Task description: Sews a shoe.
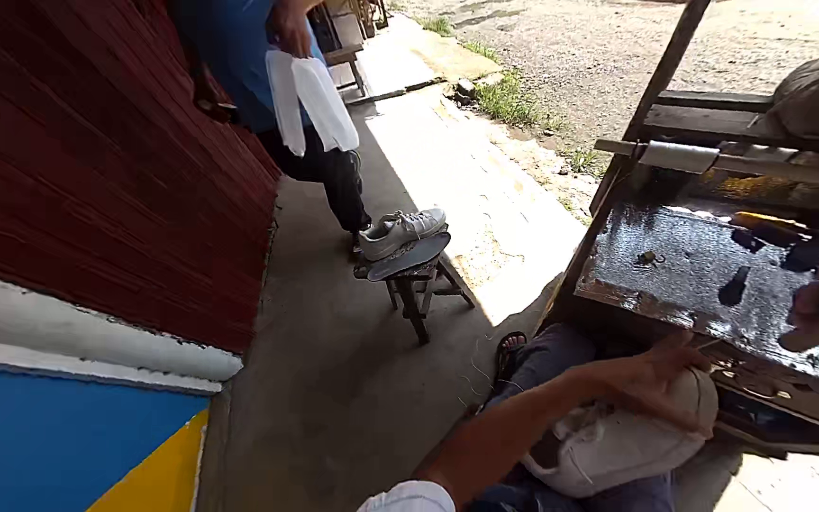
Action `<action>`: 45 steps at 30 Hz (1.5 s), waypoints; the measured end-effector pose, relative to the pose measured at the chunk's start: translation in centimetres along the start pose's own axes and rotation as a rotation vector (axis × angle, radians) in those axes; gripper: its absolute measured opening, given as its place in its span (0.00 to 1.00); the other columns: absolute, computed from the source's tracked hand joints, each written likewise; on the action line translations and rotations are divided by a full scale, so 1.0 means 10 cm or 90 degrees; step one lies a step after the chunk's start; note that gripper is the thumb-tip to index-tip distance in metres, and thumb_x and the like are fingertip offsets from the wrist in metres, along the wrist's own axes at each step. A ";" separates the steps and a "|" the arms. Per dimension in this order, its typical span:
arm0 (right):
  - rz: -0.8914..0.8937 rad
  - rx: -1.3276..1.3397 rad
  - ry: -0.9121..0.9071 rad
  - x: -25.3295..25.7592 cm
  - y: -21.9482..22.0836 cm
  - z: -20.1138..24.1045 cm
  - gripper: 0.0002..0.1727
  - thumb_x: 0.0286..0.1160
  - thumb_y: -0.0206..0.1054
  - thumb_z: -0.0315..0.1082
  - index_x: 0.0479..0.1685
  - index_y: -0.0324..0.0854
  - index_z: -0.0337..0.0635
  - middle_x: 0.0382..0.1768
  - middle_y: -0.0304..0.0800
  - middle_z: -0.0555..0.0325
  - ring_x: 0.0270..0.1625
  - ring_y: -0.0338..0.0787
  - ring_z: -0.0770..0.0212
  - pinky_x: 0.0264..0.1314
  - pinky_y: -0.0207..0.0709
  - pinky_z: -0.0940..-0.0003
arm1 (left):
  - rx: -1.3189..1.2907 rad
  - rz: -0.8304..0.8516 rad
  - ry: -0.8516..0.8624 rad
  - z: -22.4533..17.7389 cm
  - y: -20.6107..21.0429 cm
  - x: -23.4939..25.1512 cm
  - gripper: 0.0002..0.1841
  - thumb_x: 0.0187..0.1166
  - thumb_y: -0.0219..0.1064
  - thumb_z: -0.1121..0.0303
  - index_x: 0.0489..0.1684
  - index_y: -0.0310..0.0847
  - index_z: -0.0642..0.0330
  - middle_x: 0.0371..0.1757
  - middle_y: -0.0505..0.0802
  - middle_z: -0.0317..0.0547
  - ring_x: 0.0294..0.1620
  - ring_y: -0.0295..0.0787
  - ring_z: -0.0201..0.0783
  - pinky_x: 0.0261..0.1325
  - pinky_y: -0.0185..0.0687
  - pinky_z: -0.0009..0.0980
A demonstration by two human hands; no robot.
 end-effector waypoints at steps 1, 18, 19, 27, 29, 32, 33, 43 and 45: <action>-0.006 -0.021 -0.023 0.00 0.04 0.10 0.07 0.86 0.54 0.31 0.53 0.76 0.47 0.25 0.85 0.74 0.25 0.88 0.75 0.34 0.89 0.73 | -0.003 0.022 -0.018 0.02 -0.03 -0.03 0.42 0.59 0.84 0.59 0.75 0.71 0.68 0.90 0.58 0.72 0.88 0.62 0.58 0.85 0.65 0.47; 0.000 -0.445 -0.005 -1.26 0.64 0.75 0.12 0.86 0.58 0.41 0.51 0.87 0.52 0.24 0.88 0.72 0.23 0.85 0.74 0.25 0.82 0.68 | -0.168 -0.086 -0.061 0.61 -0.55 -0.26 0.48 0.57 0.80 0.37 0.77 0.64 0.49 0.58 0.90 0.41 0.51 0.90 0.37 0.53 0.90 0.38; 0.021 -0.414 0.013 -1.38 0.75 0.64 0.12 0.86 0.58 0.41 0.51 0.87 0.51 0.25 0.89 0.71 0.24 0.85 0.74 0.27 0.83 0.68 | -0.158 -0.108 -0.066 0.62 -0.61 -0.28 0.49 0.56 0.79 0.34 0.77 0.63 0.49 0.58 0.90 0.39 0.50 0.90 0.35 0.52 0.89 0.36; 0.081 -0.035 0.194 -2.06 1.48 -0.23 0.11 0.90 0.55 0.32 0.56 0.81 0.37 0.30 0.93 0.67 0.22 0.84 0.75 0.23 0.79 0.79 | -0.234 -0.258 -0.037 0.51 -1.01 -0.30 0.54 0.55 0.82 0.40 0.80 0.55 0.58 0.57 0.90 0.47 0.50 0.92 0.41 0.52 0.92 0.41; 0.085 0.067 0.273 -2.13 1.54 -0.36 0.10 0.91 0.55 0.31 0.55 0.79 0.35 0.31 0.94 0.63 0.19 0.83 0.74 0.20 0.77 0.79 | -0.243 -0.264 -0.024 0.53 -1.04 -0.31 0.53 0.56 0.81 0.41 0.79 0.54 0.57 0.57 0.90 0.47 0.50 0.93 0.42 0.51 0.92 0.41; 0.101 0.191 0.374 -2.16 1.53 -0.51 0.10 0.89 0.57 0.30 0.51 0.81 0.33 0.34 0.96 0.56 0.19 0.85 0.72 0.21 0.78 0.79 | -0.251 -0.278 -0.006 0.57 -1.09 -0.28 0.52 0.56 0.82 0.41 0.78 0.54 0.57 0.56 0.90 0.46 0.48 0.93 0.41 0.50 0.93 0.39; 0.109 0.216 0.402 -2.16 1.50 -0.55 0.09 0.88 0.59 0.29 0.49 0.84 0.32 0.35 0.97 0.54 0.19 0.86 0.72 0.22 0.79 0.79 | -0.251 -0.287 -0.006 0.56 -1.11 -0.27 0.52 0.56 0.82 0.42 0.77 0.54 0.58 0.55 0.90 0.45 0.48 0.93 0.41 0.49 0.93 0.39; 0.166 0.256 0.393 -1.84 0.98 -0.47 0.10 0.83 0.61 0.27 0.45 0.90 0.35 0.36 0.98 0.51 0.19 0.85 0.73 0.22 0.80 0.79 | -0.192 -0.325 0.062 -0.07 -1.24 0.15 0.46 0.64 0.78 0.51 0.78 0.52 0.60 0.55 0.88 0.44 0.48 0.92 0.35 0.49 0.93 0.34; 0.185 0.239 0.398 -1.93 0.89 -0.57 0.10 0.84 0.60 0.29 0.45 0.89 0.36 0.32 0.96 0.53 0.19 0.84 0.73 0.23 0.79 0.80 | -0.189 -0.302 0.055 0.01 -1.10 0.18 0.49 0.60 0.81 0.48 0.79 0.53 0.59 0.56 0.87 0.45 0.50 0.92 0.36 0.50 0.93 0.35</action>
Point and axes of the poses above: each hand's wrist, its own x-axis towards the middle knuckle, its own y-axis out of the palm, z = x × y, the point moved 6 cm from there along x, towards the middle knuckle
